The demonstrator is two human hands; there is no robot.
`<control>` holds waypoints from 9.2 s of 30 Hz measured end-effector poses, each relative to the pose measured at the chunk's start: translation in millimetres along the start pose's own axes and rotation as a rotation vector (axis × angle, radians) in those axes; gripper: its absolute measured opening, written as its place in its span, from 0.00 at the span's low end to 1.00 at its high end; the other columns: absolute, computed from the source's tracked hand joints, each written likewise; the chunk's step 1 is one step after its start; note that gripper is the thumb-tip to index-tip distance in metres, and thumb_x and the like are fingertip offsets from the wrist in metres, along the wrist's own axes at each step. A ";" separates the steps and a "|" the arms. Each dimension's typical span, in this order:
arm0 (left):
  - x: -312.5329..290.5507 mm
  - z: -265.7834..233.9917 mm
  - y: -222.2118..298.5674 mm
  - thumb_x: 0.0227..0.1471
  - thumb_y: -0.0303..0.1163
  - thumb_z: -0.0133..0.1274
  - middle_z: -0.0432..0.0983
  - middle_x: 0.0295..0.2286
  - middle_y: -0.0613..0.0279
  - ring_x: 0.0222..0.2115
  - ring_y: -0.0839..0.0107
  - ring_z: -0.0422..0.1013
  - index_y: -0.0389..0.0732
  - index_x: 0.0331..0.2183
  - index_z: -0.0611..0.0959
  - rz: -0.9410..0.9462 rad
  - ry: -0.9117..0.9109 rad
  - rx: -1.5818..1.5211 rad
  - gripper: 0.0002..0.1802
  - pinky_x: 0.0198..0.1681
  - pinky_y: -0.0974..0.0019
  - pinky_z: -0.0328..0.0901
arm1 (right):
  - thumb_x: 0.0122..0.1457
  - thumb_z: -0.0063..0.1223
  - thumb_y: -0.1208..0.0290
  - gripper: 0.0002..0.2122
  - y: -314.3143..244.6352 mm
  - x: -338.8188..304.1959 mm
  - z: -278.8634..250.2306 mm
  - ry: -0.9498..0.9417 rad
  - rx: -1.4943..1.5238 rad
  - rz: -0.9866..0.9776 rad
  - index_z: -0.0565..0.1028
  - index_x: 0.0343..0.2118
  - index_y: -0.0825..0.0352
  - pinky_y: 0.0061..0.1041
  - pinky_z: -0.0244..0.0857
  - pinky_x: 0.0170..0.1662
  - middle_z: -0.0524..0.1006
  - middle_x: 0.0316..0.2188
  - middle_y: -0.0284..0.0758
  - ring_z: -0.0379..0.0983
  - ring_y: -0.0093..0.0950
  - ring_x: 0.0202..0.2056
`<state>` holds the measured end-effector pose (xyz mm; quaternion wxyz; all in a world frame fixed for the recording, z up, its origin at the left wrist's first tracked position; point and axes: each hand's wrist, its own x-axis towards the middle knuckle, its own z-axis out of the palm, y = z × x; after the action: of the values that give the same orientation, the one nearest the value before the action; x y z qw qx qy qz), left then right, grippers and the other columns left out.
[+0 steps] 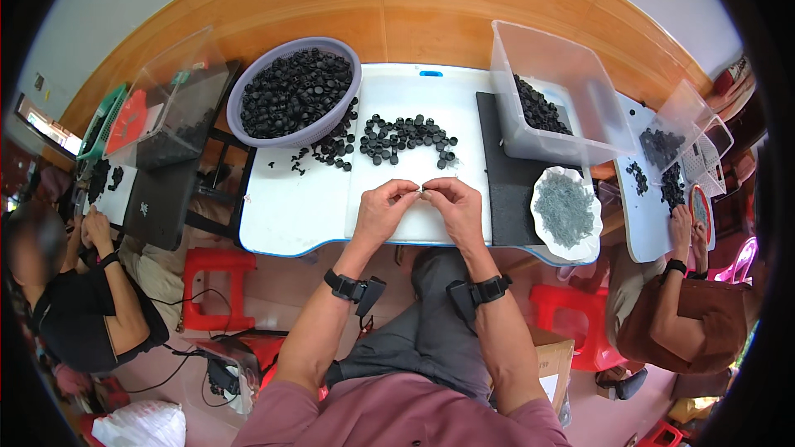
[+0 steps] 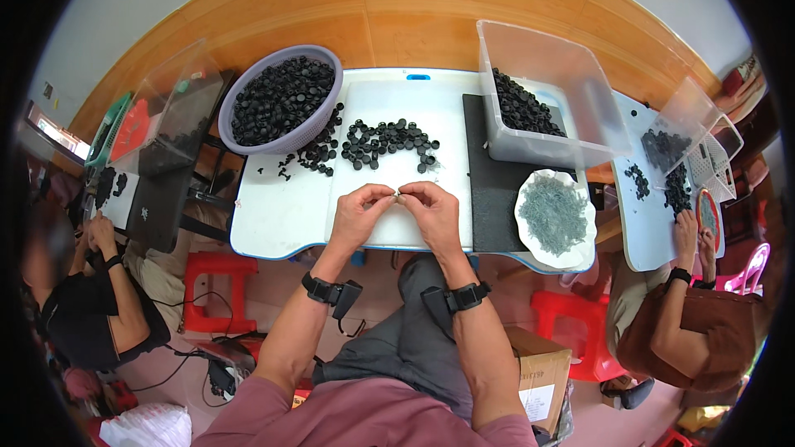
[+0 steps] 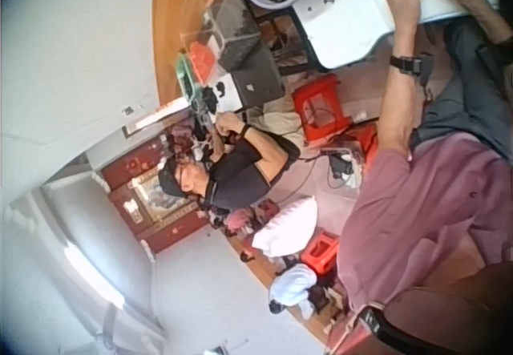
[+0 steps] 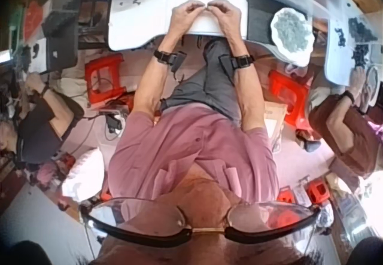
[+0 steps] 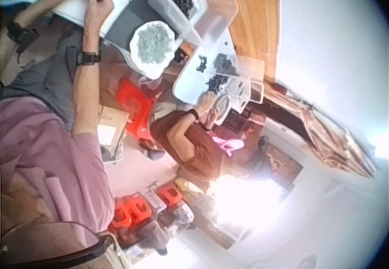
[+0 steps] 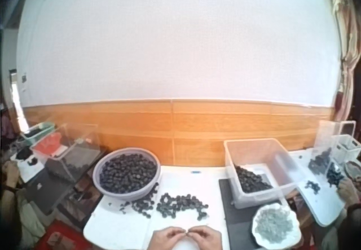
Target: Assemble small black rubber components by inserting tiny white plastic parts into them.
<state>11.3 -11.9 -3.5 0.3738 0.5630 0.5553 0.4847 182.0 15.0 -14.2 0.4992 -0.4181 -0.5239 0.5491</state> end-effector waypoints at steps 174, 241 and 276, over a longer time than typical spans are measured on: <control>7.8 -20.9 4.2 0.58 0.29 0.60 0.85 0.36 0.61 0.38 0.79 0.77 0.33 0.46 0.84 -0.127 -0.271 0.036 0.15 0.43 0.74 0.71 | 0.54 0.63 0.81 0.07 -8.2 -4.5 8.8 0.023 -0.344 -0.262 0.82 0.37 0.71 0.22 0.72 0.36 0.83 0.30 0.36 0.79 0.22 0.30; 89.3 -149.3 47.7 0.54 0.28 0.60 0.80 0.37 0.49 0.38 0.53 0.76 0.35 0.44 0.82 0.472 0.362 0.554 0.15 0.43 0.56 0.70 | 0.56 0.62 0.81 0.02 3.6 -0.7 5.7 0.143 -0.067 -0.092 0.81 0.32 0.72 0.18 0.71 0.30 0.80 0.24 0.30 0.73 0.15 0.25; 96.3 -4.6 13.5 0.47 0.33 0.66 0.77 0.33 0.63 0.40 0.63 0.71 0.42 0.33 0.86 0.462 -0.027 0.891 0.09 0.44 0.57 0.63 | 0.55 0.63 0.80 0.02 8.3 0.2 5.3 0.134 -0.098 -0.121 0.82 0.31 0.71 0.18 0.66 0.28 0.80 0.25 0.30 0.72 0.15 0.24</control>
<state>2.1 81.3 23.2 -0.0127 0.7824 0.5643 0.2633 175.8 14.8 -22.0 0.5443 -0.4455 -0.5398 0.4625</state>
